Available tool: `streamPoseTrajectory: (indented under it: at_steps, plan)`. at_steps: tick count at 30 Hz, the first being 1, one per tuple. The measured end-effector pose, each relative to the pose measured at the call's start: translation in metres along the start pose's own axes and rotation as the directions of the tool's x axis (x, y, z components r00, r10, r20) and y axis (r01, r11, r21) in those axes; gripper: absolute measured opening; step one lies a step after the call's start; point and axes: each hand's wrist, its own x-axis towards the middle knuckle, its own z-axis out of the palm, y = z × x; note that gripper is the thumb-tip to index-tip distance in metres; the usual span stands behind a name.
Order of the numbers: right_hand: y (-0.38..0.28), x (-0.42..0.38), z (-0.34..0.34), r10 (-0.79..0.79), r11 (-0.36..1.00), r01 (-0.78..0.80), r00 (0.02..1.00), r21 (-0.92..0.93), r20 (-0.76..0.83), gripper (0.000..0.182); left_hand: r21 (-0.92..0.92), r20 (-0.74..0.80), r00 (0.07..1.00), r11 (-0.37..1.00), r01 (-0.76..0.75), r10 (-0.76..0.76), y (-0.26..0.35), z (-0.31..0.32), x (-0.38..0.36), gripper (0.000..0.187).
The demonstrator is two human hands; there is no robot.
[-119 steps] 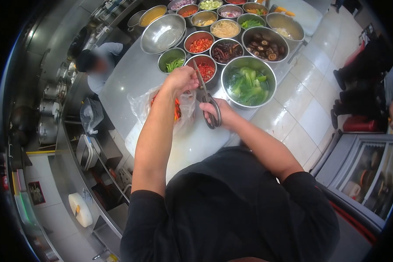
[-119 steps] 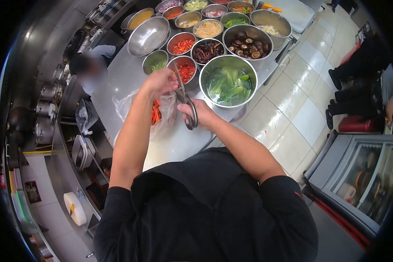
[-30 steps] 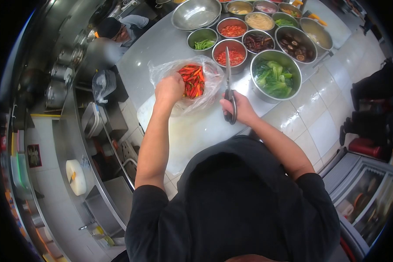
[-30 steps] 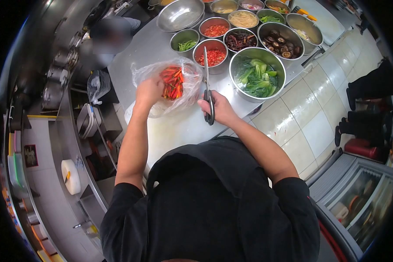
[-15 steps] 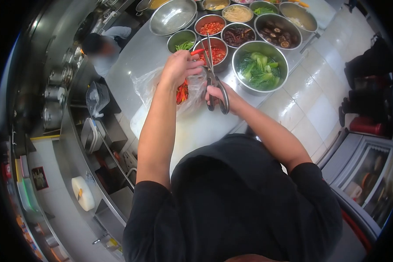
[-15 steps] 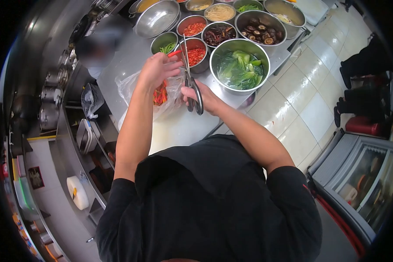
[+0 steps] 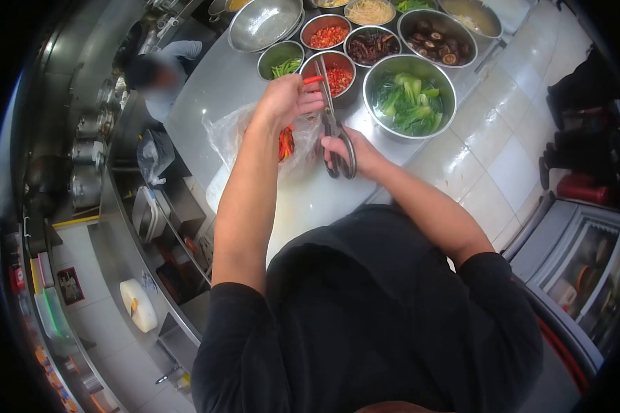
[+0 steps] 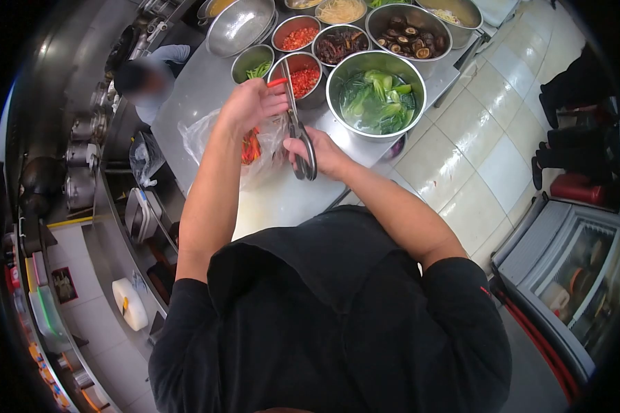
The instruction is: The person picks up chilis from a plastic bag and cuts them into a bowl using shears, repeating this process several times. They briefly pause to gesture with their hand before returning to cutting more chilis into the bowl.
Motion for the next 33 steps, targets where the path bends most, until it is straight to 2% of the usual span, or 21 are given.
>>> streamPoseTrajectory:
  at_steps: [3,4,7,8,11,14,17,20,23,27,30,33]
  plan:
    - [0.000,0.004,-0.004,0.141,0.964,-0.144,0.990,0.222,0.028,0.034,0.042,-0.020,0.999,0.999,0.027,-0.026,0.003,0.004,-0.001,0.025]
    - [0.000,0.005,-0.003,0.124,0.970,-0.124,0.992,0.211,0.016,0.036,0.056,-0.027,0.999,0.998,0.032,-0.031,0.003,0.005,-0.001,0.025]
    - [-0.005,0.001,-0.005,0.092,0.993,-0.096,0.994,-0.072,-0.050,0.042,0.105,-0.012,1.000,0.994,0.010,-0.008,0.004,0.004,0.004,0.026]
    - [-0.001,0.001,-0.005,0.068,0.993,-0.074,0.995,-0.095,-0.070,0.042,0.099,-0.011,1.000,0.995,0.009,-0.008,0.006,0.003,0.006,0.026]
    - [-0.005,-0.001,-0.003,0.051,0.998,-0.051,0.999,0.027,-0.004,0.040,0.162,-0.038,0.999,0.986,0.042,-0.036,0.009,0.004,0.008,0.026]
    - [-0.002,0.004,-0.009,0.150,0.965,-0.151,0.988,0.216,0.023,0.041,0.201,-0.024,0.999,0.978,0.053,-0.049,0.013,0.006,0.007,0.025]
    - [-0.001,0.002,-0.011,0.046,0.994,-0.046,0.999,-0.095,-0.002,0.050,0.288,-0.049,0.998,0.956,0.054,-0.041,0.020,0.013,0.000,0.024]
    - [0.000,0.001,-0.011,0.097,0.987,-0.091,0.995,-0.133,0.038,0.051,0.295,-0.032,0.999,0.954,0.052,-0.044,0.020,0.011,0.003,0.024]
    - [0.000,0.004,-0.013,0.139,0.983,-0.145,0.988,0.109,0.062,0.043,0.315,-0.044,0.998,0.947,0.063,-0.052,0.018,0.010,0.006,0.025]
    - [0.003,0.005,-0.014,0.106,0.981,-0.104,0.994,-0.163,0.003,0.051,0.366,-0.043,0.998,0.929,0.054,-0.041,0.019,0.015,0.005,0.025]
    - [-0.003,-0.002,-0.007,0.074,0.995,-0.076,0.997,-0.070,-0.037,0.046,0.354,-0.042,0.998,0.933,0.063,-0.051,0.017,0.013,0.010,0.025]
    - [-0.008,-0.001,-0.006,0.102,0.981,-0.103,0.995,0.161,0.013,0.039,0.361,-0.035,0.997,0.929,0.074,-0.066,0.017,0.015,0.011,0.027]
